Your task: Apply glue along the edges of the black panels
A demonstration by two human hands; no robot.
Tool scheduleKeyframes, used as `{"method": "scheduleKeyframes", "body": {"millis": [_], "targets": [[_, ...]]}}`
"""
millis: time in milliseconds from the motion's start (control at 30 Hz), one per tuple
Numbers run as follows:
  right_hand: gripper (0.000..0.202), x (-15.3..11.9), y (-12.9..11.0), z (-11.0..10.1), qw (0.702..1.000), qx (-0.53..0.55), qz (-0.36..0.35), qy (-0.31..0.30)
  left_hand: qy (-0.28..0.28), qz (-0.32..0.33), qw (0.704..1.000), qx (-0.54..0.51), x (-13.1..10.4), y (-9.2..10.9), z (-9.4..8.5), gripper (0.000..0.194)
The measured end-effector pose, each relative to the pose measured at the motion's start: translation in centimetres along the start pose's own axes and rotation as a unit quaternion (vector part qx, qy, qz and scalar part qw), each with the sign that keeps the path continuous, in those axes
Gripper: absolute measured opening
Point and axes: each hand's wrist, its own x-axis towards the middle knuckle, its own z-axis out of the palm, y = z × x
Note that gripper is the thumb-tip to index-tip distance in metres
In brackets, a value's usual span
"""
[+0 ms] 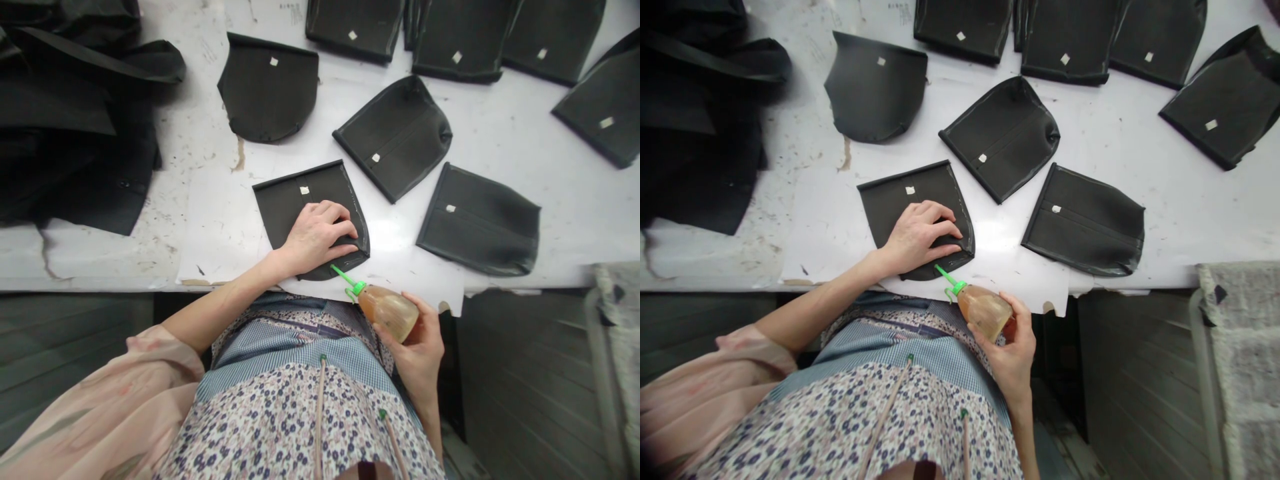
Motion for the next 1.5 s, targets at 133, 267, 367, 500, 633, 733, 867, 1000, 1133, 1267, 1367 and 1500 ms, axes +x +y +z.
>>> {"method": "scheduleKeyframes", "body": {"millis": [133,267,367,500,633,733,867,1000,1133,1267,1367,1500], "targets": [[0.063,0.07,0.02,0.07,1.0,0.0,-0.001,-0.001,0.001,0.0,1.0,0.002,-0.02,0.0,0.06,0.023],[0.063,0.04,0.22,0.01,1.0,-0.017,0.007,-0.003,0.002,0.001,1.0,0.004,-0.03,-0.06,0.14,0.023],[0.063,0.03,0.32,0.0,1.0,-0.021,0.005,-0.003,0.003,0.002,1.0,0.002,-0.02,-0.13,0.19,0.023],[0.063,0.15,0.12,0.09,1.0,-0.014,0.005,-0.001,0.002,0.002,1.0,0.003,-0.03,-0.15,0.21,0.023],[0.063,0.21,-0.11,0.1,1.0,-0.006,0.01,-0.005,0.002,0.0,1.0,0.002,-0.03,-0.13,0.19,0.024],[0.064,0.15,-0.11,0.1,1.0,-0.002,0.011,-0.004,0.001,-0.002,1.0,0.001,-0.02,-0.11,0.16,0.024],[0.064,0.08,-0.13,0.14,1.0,-0.002,0.02,-0.003,0.001,-0.002,1.0,0.001,0.0,-0.09,0.12,0.023],[0.063,0.16,-0.25,0.18,1.0,0.001,0.024,-0.006,-0.001,-0.004,1.0,0.0,-0.01,-0.09,0.12,0.023],[0.063,0.29,-0.33,0.23,1.0,0.011,0.017,-0.005,-0.002,-0.004,1.0,0.0,0.0,-0.08,0.15,0.023],[0.063,0.35,-0.52,0.34,1.0,0.007,0.021,-0.005,-0.006,-0.006,1.0,0.0,0.01,-0.06,0.1,0.023],[0.063,0.36,-0.65,0.38,1.0,0.002,0.026,-0.004,-0.005,-0.007,1.0,-0.001,0.01,-0.05,0.09,0.024],[0.063,0.35,-0.56,0.39,1.0,-0.006,0.026,-0.004,0.001,-0.004,1.0,-0.001,0.0,-0.06,0.15,0.023]]}}
